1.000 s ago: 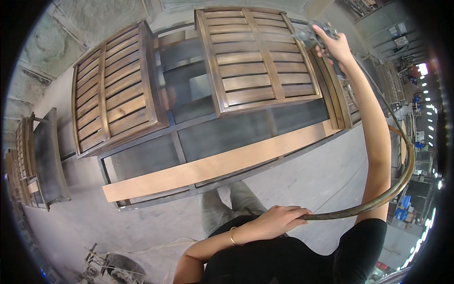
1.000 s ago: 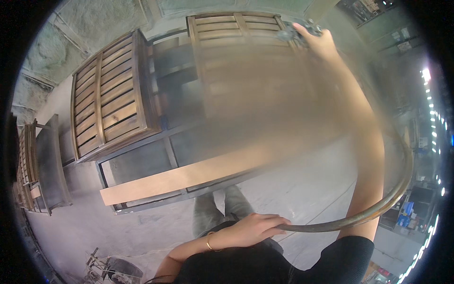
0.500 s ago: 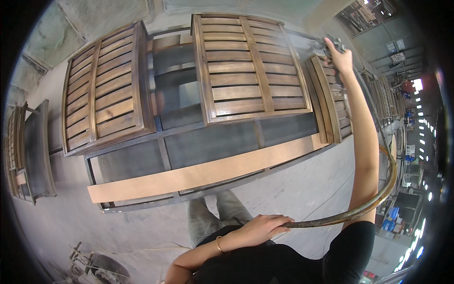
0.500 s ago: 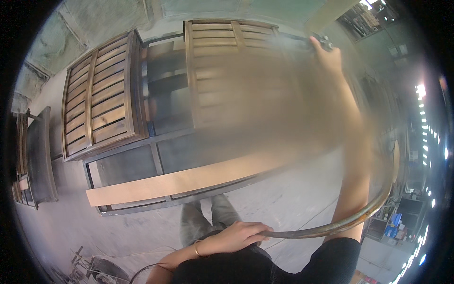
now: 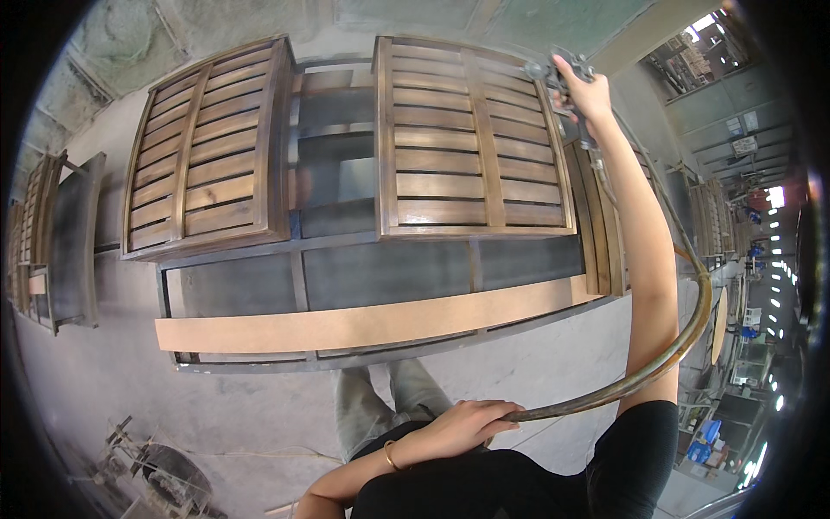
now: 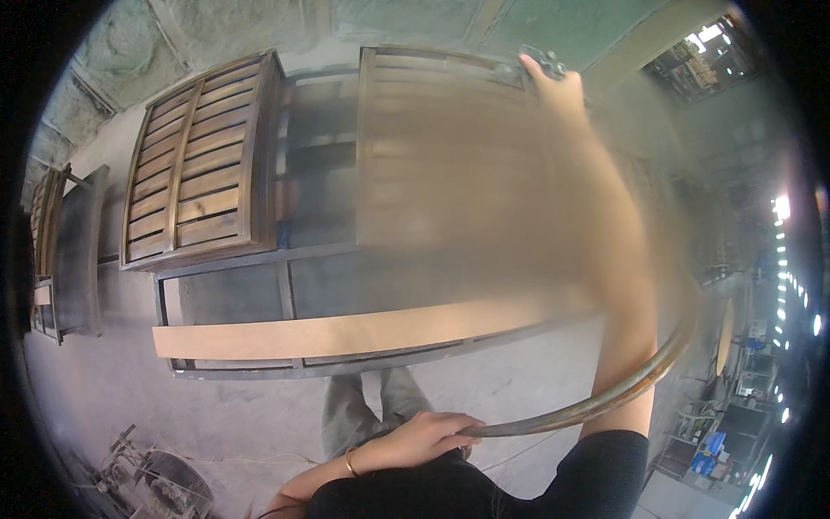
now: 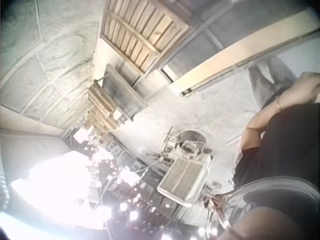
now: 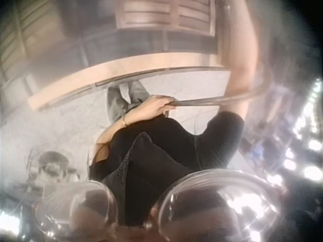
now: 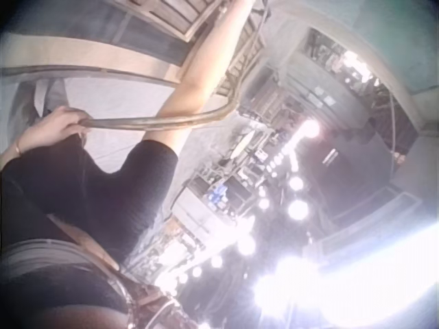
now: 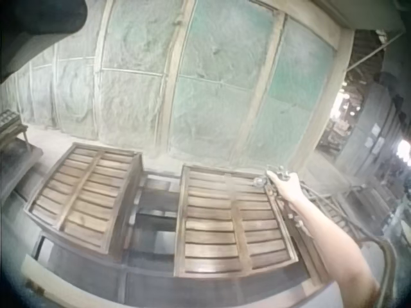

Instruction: The person uses a spray gun to apply a finish to wooden slatted panels arranged on a metal rack. They move the spray gun back and forth across the surfaces, then walk to another rack and continue spraying additional panels.

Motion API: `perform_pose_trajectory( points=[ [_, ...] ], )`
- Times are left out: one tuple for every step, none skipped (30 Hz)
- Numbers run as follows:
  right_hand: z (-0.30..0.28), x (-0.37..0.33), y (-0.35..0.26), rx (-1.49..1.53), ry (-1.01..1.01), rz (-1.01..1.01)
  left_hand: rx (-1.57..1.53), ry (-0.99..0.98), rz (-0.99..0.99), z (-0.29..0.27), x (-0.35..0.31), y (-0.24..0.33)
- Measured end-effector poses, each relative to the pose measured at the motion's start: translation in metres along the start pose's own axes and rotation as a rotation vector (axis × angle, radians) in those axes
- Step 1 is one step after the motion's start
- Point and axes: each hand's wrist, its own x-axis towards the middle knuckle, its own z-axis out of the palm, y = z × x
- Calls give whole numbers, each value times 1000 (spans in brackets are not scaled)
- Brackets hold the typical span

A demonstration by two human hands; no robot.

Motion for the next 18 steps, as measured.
perform_pose_trajectory(
  points=[
    [-10, 14, 18, -97, 92, -28, -1, -8, -5, 1, 4, -2],
    [-27, 27, 36, -191, 171, -40, -1, -12, -2, 3, 9, -3],
    [-44, 39, 52, -224, 209, -83, 6, -23, -6, 4, 12, -5],
    [-63, 47, 66, -244, 227, -88, 14, -29, -2, 5, 15, -7],
    [-81, 50, 81, -354, 301, -332, 23, -32, 1, 5, 18, -9],
    [-93, 56, 91, -370, 339, -339, 17, -22, 13, 6, 22, -11],
    [-106, 60, 100, -386, 376, -344, 11, -10, 22, 7, 25, -12],
    [-120, 65, 104, -314, 352, -185, 6, 2, 30, 7, 28, -13],
    [-125, 70, 109, -421, 452, -195, -7, -24, -3, 7, 29, -15],
    [-126, 74, 111, -467, 468, -165, -13, -20, -10, 7, 31, -17],
    [-122, 79, 111, -502, 481, -186, -20, -14, -19, 8, 32, -18],
    [-115, 81, 108, -541, 497, -138, -25, -2, -23, 9, 33, -19],
    [-105, 83, 103, -452, 421, -145, -23, 15, -8, 10, 34, -19],
    [-89, 84, 96, -392, 372, -169, -16, 40, 13, 11, 35, -20],
    [-69, 85, 84, -346, 333, -140, -10, 64, 33, 13, 35, -19],
    [-49, 82, 70, -295, 295, -81, -16, 67, 19, 14, 36, -19],
    [-28, 75, 53, -157, 208, -139, -18, 71, 4, 15, 35, -19],
    [-6, 68, 33, -27, 127, -129, -19, 77, -10, 15, 35, -18]
  ],
)
